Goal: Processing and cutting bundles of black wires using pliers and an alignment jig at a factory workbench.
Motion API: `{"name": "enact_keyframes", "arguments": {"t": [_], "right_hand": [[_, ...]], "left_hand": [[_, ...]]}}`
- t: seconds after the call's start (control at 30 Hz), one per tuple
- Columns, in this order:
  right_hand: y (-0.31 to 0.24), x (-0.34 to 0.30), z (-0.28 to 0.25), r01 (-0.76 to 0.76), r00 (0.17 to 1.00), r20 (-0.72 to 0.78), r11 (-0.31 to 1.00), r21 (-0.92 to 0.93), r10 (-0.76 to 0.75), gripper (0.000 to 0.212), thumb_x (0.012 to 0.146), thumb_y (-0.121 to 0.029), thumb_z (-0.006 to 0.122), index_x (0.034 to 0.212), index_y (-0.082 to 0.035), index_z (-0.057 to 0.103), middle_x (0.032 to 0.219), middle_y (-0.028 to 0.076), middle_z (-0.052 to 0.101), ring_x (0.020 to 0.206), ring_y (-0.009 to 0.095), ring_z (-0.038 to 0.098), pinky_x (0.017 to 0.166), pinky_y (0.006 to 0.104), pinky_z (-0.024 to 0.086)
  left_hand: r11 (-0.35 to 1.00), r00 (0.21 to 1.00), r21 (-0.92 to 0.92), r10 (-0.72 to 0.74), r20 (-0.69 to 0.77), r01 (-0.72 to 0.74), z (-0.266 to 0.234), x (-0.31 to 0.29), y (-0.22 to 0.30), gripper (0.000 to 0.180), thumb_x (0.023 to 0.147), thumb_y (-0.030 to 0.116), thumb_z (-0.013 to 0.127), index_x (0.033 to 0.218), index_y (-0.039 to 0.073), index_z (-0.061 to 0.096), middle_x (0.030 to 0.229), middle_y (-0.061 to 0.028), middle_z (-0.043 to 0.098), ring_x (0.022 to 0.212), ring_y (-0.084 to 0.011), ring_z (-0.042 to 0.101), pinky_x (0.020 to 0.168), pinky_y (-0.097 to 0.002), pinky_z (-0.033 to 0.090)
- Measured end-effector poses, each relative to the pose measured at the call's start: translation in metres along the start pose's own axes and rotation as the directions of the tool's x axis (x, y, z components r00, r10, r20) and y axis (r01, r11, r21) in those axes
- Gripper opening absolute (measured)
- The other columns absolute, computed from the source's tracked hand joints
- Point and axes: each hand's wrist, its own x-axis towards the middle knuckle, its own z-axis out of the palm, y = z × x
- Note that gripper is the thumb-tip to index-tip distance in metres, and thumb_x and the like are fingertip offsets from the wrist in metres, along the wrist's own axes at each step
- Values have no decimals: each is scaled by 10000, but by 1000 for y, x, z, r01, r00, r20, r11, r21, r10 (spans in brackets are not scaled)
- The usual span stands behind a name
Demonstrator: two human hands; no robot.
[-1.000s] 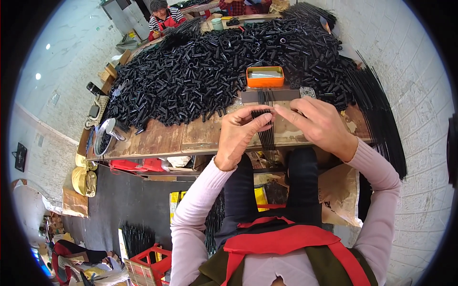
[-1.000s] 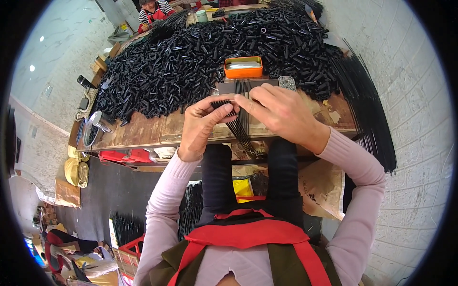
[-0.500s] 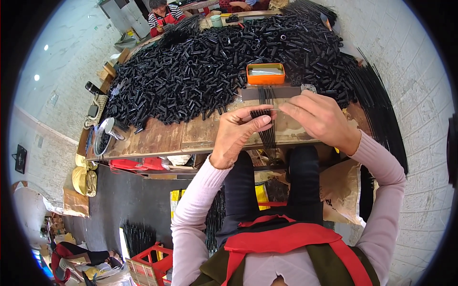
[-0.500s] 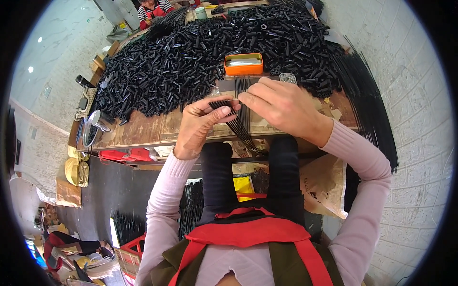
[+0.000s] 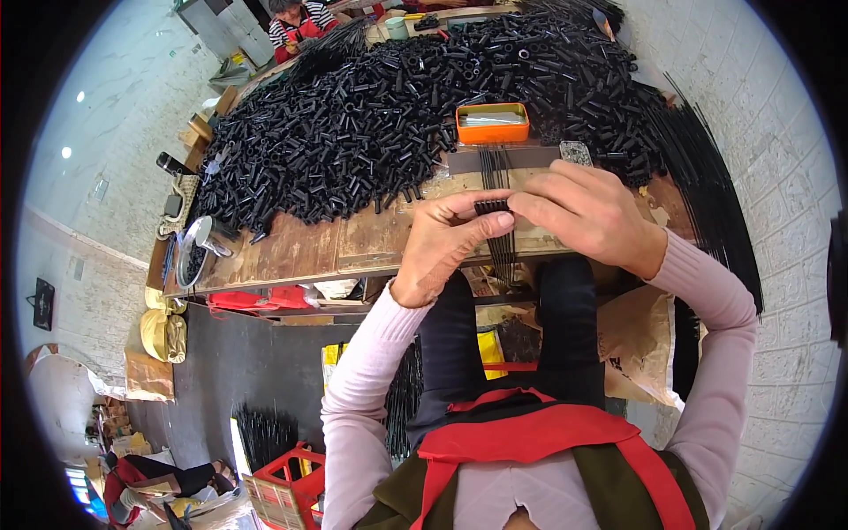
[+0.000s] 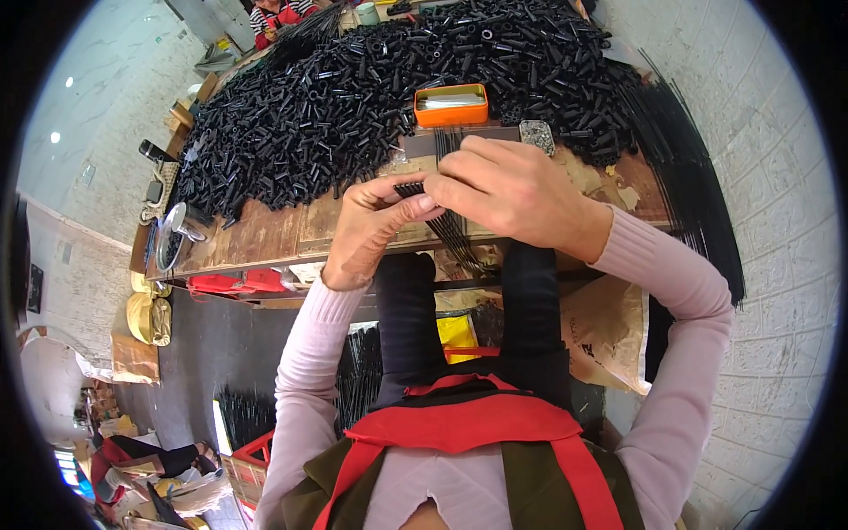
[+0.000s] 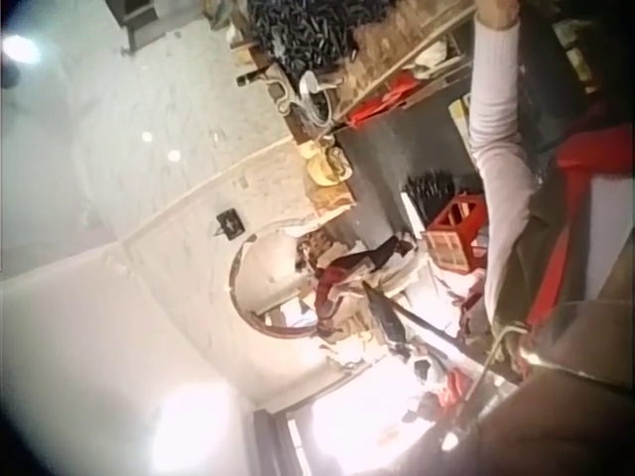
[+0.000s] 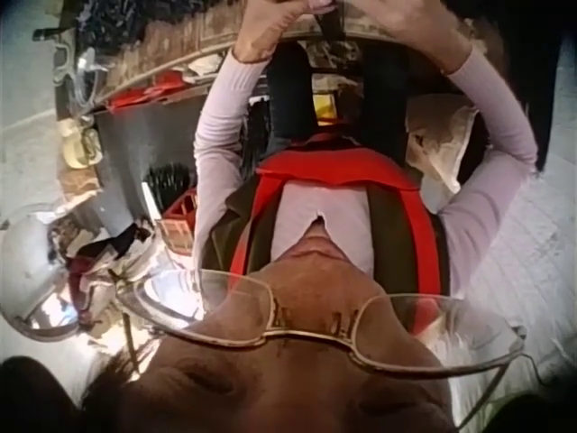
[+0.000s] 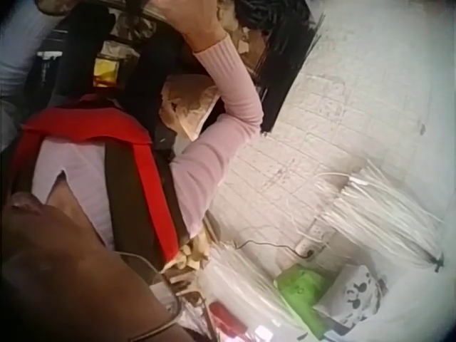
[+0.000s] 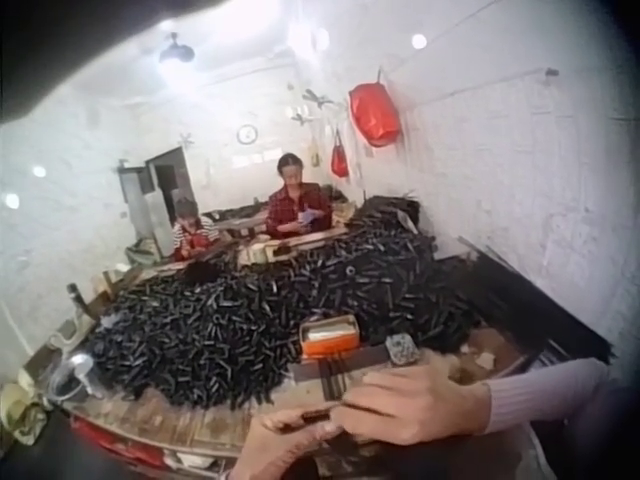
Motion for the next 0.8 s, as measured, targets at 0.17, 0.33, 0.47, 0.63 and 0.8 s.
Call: {"name": "enact_keyframes", "arguments": {"t": [0.17, 0.33, 0.47, 0.63, 0.8], "right_hand": [[-1, -1, 4, -24, 997, -78, 999, 36, 26, 417, 673, -28, 713, 1081, 25, 651, 932, 110, 634, 725, 238, 608, 598, 319, 521], [1, -23, -15, -188, 977, 97, 982, -35, 191, 369, 750, 47, 673, 1118, 39, 638, 981, 129, 637, 776, 268, 621, 657, 347, 532], [-4, -8, -4, -211, 977, 78, 964, 163, 200, 338, 818, 68, 612, 1150, 8, 644, 995, 127, 651, 828, 269, 636, 702, 340, 534], [28, -32, 9, -476, 876, 46, 846, 239, 480, 256, 894, -38, 618, 1146, -8, 652, 985, 120, 682, 781, 240, 652, 696, 308, 515], [70, -81, 62, -747, 662, 400, 602, 282, 634, 186, 913, -126, 604, 1026, 7, 668, 887, 141, 682, 764, 278, 651, 687, 336, 508]], "left_hand": [[994, 998, -91, 54, -12, -55, -2, -1, -1, 305, 883, 23, 697, 1185, -8, 666, 1019, -77, 720, 925, -116, 675, 843, -234, 561], [998, 1000, -51, 21, -2, -21, 5, 2, 5, 273, 883, -8, 673, 1152, -52, 655, 1077, -144, 695, 985, -191, 673, 877, -341, 584], [999, 997, -20, 44, 62, -43, 1, 3, -1, 334, 843, 87, 757, 1162, 15, 688, 1017, -99, 733, 926, -148, 679, 840, -248, 534], [303, 965, 920, 163, 206, -247, -20, 0, -71, 582, 653, 295, 850, 1181, 125, 673, 1429, -159, 474, 1243, -332, 526, 993, -402, 473], [89, 869, 884, 248, 427, -459, -33, 24, -125, 906, 660, 367, 825, 1456, 188, 430, 1525, -184, 351, 1412, -340, 337, 1134, -402, 325]]}}
